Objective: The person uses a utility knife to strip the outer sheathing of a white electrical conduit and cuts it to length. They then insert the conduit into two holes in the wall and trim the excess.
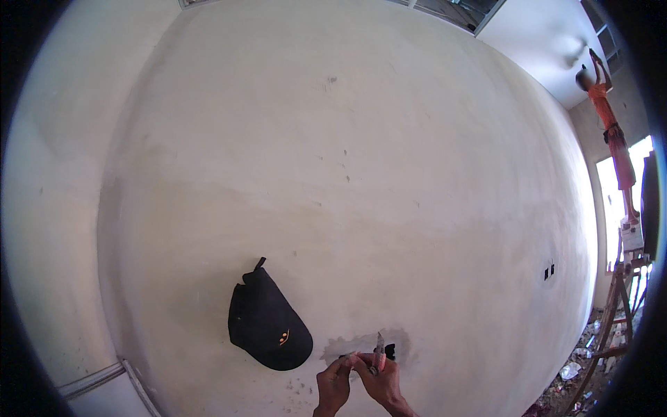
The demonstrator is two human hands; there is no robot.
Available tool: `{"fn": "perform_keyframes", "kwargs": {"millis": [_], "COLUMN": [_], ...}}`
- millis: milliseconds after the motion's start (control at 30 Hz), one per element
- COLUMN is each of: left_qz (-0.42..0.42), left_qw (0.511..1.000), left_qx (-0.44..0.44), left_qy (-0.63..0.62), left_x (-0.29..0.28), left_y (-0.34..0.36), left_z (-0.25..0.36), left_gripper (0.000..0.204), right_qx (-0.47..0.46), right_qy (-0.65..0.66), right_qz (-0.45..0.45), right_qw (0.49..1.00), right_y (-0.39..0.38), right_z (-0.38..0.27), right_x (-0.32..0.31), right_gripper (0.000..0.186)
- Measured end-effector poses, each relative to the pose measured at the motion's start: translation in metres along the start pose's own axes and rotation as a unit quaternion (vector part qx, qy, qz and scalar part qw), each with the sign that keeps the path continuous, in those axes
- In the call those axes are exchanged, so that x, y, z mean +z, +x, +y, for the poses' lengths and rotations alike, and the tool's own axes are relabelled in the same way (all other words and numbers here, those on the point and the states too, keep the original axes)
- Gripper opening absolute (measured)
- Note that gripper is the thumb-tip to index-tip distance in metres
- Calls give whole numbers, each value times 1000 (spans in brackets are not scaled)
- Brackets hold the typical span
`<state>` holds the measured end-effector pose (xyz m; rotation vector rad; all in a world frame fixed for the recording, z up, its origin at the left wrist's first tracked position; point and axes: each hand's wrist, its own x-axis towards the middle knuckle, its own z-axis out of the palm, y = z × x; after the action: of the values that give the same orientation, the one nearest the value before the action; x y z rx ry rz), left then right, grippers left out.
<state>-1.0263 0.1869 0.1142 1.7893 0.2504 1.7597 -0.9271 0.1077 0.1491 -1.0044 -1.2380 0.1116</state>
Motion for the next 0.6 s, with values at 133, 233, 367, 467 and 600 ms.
{"fn": "perform_keyframes", "kwargs": {"millis": [133,233,367,467,600], "left_qz": [-16,-63,-93,-112,-113], "left_qw": [995,991,985,987,981], "left_qx": [21,26,22,50,100], "left_qy": [93,117,142,105,120], "left_x": [-6,-14,-14,-18,-18], "left_y": [-4,1,3,2,3], "left_z": [17,31,29,16,8], "left_gripper": [33,27,25,25,32], "right_qx": [33,0,-23,-24,-144], "right_qy": [36,41,-25,-77,-164], "right_qz": [-26,-40,-31,-22,27], "right_qw": [998,998,999,996,976], "right_y": [-1,1,-2,-3,-4], "right_z": [1,-1,-14,-11,-4], "right_x": [0,-4,-11,-8,-1], "right_gripper": [24,23,19,19,22]}}
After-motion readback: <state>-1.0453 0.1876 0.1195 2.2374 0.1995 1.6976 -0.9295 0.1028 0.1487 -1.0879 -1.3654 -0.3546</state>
